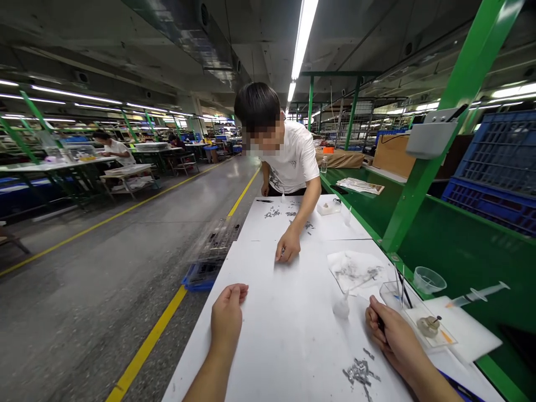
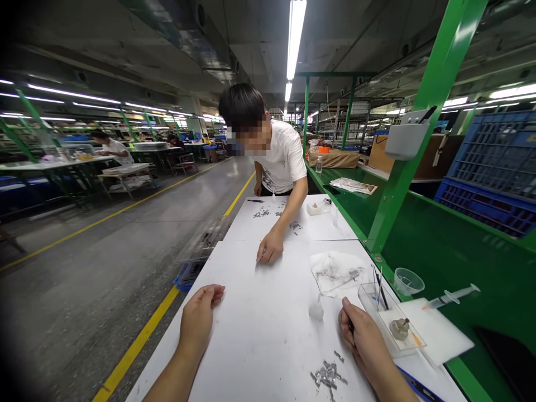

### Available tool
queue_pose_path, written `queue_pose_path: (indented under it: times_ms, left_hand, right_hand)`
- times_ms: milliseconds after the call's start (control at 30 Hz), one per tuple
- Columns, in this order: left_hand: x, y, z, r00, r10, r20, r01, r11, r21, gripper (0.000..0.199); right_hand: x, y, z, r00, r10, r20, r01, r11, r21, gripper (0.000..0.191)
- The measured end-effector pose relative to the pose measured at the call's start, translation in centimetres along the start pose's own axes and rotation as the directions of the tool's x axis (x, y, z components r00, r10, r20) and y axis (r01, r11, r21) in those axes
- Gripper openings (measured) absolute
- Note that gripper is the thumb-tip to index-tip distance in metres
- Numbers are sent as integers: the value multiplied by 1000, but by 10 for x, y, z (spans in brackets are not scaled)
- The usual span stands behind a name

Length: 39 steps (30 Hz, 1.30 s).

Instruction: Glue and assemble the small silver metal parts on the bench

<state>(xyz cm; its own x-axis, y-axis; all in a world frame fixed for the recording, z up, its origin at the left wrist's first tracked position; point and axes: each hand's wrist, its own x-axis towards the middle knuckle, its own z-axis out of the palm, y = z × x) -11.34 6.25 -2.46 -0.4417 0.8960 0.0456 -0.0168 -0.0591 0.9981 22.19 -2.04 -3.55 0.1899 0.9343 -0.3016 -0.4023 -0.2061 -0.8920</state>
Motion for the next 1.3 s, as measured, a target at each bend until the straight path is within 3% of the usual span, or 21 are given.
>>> queue_pose_path:
  times_ms: [267,367,433,467,500,533,567,600,633,733,767,1033,1167,1300]
  left_hand:
    - [-12,8,0,984,173,50,-181,950,256,25]
    - [-28,16,3,938,333,95,-346,888,303,19]
    - [-50,23,12,871,428,241,-484,829,280,18]
    - [-64,26,19,808,461,367,-562,790,246,15]
    - [-79,27,27,641,516,568,-709,681,181,13]
    - [-94,28,36,467,520,715,-810,576,110,14]
    - [-110,27,46,320,490,811,-866,499,40,19]
    - [-123,25,54,251,446,859,-881,473,12,25]
    - [-135,22,61,231,391,891,-882,470,22,34]
    - [-155,12,77,252,229,940,-885,448,128,60]
    - [-157,10,80,242,188,952,-892,429,142,63]
    - [-171,7,102,58,-4,998,-925,376,55,67]
    - [-173,-9,91,-30,86,996,-950,308,-55,70]
    - [-176,-29,71,-51,270,962,-980,172,-100,62]
  right_hand:
    - [1,-3,-2,999,23,25,-24,998,64,46]
    - [2,-2,-4,999,20,36,-23,996,84,46]
    - [3,-3,-5,999,15,39,-20,994,112,45]
    - [3,-3,-5,999,12,44,-17,991,133,45]
    - [3,-4,-4,999,8,49,-15,988,157,44]
    - [3,-5,-4,999,5,52,-14,983,180,44]
    - [3,-6,-4,999,2,54,-13,979,202,43]
    - [3,-7,-3,999,0,53,-12,976,219,43]
    - [3,-8,-3,999,-1,48,-10,973,232,43]
    - [4,-12,-2,999,10,40,-20,961,277,42]
    - [5,-13,-1,999,17,40,-28,954,299,40]
    - [11,-21,-7,994,105,16,-97,842,531,24]
    - [11,-22,-8,989,146,24,-132,804,580,15]
    - [9,-21,-6,986,159,55,-160,785,598,15]
